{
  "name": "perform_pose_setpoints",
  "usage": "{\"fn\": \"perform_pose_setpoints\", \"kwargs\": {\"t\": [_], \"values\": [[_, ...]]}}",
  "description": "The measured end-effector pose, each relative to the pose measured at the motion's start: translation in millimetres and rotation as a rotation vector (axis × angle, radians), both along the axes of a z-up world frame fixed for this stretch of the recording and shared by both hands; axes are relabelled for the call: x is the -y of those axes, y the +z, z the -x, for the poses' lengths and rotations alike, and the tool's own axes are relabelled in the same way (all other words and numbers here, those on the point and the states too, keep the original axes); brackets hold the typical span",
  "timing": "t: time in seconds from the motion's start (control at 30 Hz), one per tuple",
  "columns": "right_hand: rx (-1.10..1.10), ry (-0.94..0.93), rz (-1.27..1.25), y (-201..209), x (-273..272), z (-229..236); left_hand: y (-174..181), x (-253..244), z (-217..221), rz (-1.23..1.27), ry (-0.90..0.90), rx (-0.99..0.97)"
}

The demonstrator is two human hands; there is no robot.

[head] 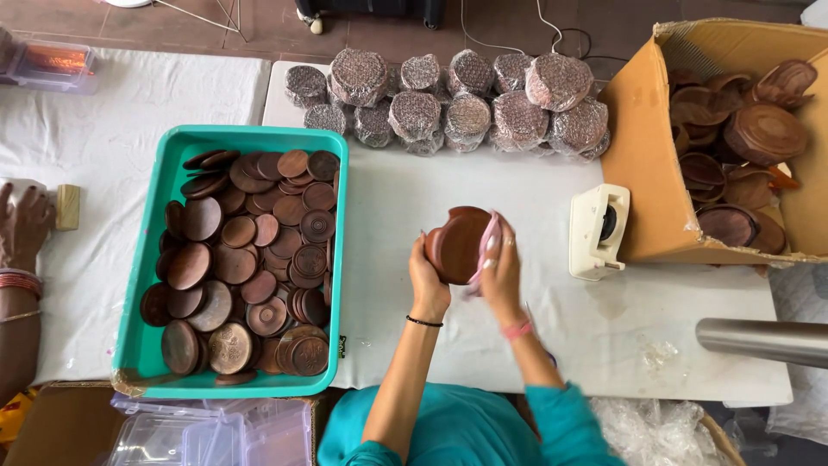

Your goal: Recorder cleans small wooden bowls with a pink cloth before organizing them on a workspace table.

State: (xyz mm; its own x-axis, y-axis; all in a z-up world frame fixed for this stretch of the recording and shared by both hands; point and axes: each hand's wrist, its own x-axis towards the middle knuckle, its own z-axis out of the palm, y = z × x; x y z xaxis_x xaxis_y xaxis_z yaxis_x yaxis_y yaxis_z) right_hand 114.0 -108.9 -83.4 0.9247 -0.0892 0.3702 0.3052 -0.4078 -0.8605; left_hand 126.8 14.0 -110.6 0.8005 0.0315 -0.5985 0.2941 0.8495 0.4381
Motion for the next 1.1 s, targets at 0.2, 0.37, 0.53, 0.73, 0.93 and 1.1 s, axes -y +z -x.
{"fn": "perform_pose_setpoints", "kwargs": {"t": [0.2, 0.37, 0.53, 0.73, 0.93, 1.1], "values": [[0.151, 0.091, 0.39, 12.4, -28.8, 23.8, -17.3, 10.1, -0.5, 0.158, -0.111, 0.092], [0.056, 0.219, 0.412, 34.0, -6.6, -15.9, 21.9, -0.9, 6.4, -0.036, -0.276, 0.117], [0.147, 0.256, 0.663, 35.4, -11.7, 15.7, 19.3, -5.9, 4.0, 0.015, -0.297, 0.072], [0.202, 0.247, 0.451, 15.9, 4.2, 28.4, 12.2, -5.5, 3.7, 0.258, -0.089, 0.112], [0.204, 0.21, 0.6, 60.7, -3.3, 0.4, 39.8, 23.6, 15.7, 0.153, -0.113, 0.251], [0.12, 0.086, 0.281, 31.1, 25.9, -28.1, -6.9, 17.2, 16.3, -0.118, -0.166, 0.37]]}}
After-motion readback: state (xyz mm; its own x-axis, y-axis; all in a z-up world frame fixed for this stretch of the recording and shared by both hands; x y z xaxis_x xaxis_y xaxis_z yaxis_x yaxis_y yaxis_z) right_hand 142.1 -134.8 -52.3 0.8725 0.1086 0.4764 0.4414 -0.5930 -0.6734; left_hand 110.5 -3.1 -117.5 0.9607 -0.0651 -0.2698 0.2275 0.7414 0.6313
